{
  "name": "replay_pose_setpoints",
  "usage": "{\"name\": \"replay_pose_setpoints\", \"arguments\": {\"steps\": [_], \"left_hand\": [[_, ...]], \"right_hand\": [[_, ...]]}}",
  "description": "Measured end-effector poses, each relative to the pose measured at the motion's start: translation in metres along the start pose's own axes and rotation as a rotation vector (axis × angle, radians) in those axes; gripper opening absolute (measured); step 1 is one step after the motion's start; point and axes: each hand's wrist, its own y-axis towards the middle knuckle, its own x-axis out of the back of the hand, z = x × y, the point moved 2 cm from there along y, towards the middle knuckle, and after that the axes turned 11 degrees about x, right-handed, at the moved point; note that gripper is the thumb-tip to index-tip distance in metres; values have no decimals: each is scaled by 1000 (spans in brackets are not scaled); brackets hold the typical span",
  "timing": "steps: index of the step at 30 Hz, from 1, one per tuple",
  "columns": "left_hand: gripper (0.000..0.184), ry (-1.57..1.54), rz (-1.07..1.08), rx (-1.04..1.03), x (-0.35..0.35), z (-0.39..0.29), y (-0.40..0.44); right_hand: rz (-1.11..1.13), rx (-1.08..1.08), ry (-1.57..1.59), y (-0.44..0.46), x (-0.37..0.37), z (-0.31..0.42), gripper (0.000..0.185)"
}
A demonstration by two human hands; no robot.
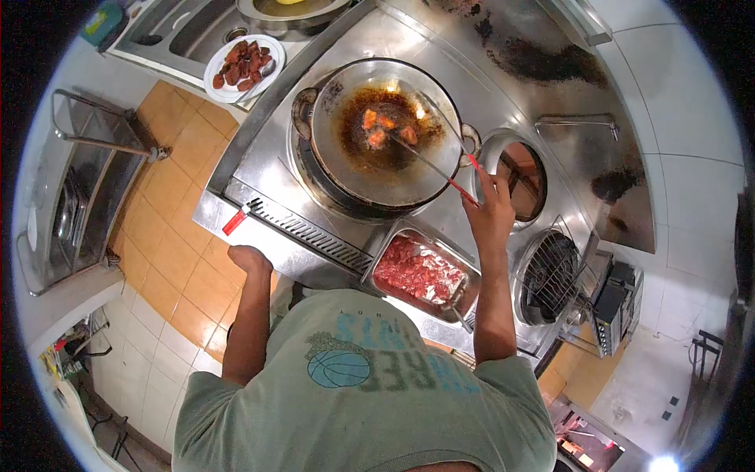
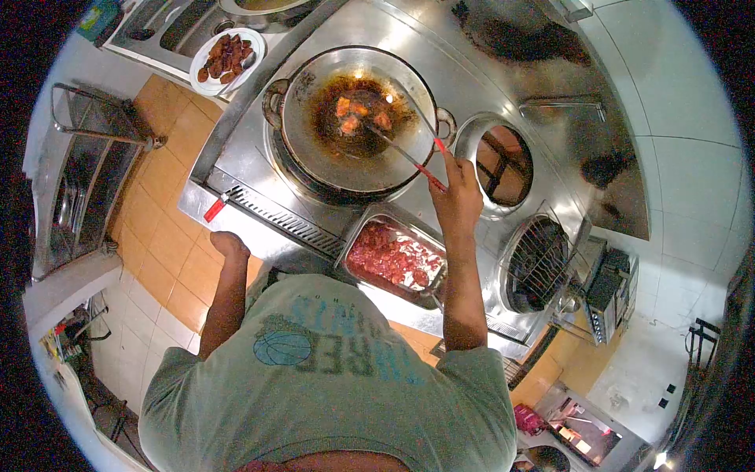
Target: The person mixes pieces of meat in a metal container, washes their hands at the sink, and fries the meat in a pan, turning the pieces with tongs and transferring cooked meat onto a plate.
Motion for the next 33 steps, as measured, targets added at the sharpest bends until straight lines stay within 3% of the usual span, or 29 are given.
{"name": "replay_pose_setpoints", "arguments": {"steps": [6, 9, 13, 18, 24, 33], "left_hand": [[40, 101, -31, -44, 5, 1, 5], [29, 63, -23, -65, 1, -1, -3], [29, -9, -18, -29, -1, -1, -1], [29, 81, 2, -43, -11, -8, -20], [30, -23, 101, -36, -6, -3, -7], [31, 21, 2, -23, -4, -3, -6]], "right_hand": [[3, 39, -32, 5, 0, 2, 58], [-55, 100, -33, 11, -7, 5, 57], [-145, 148, -84, 22, -8, 3, 56], [-165, 58, -137, 36, -5, -7, 57], [-158, 38, -106, 46, -10, -11, 59], [-118, 51, -66, 56, -19, -10, 57]]}}
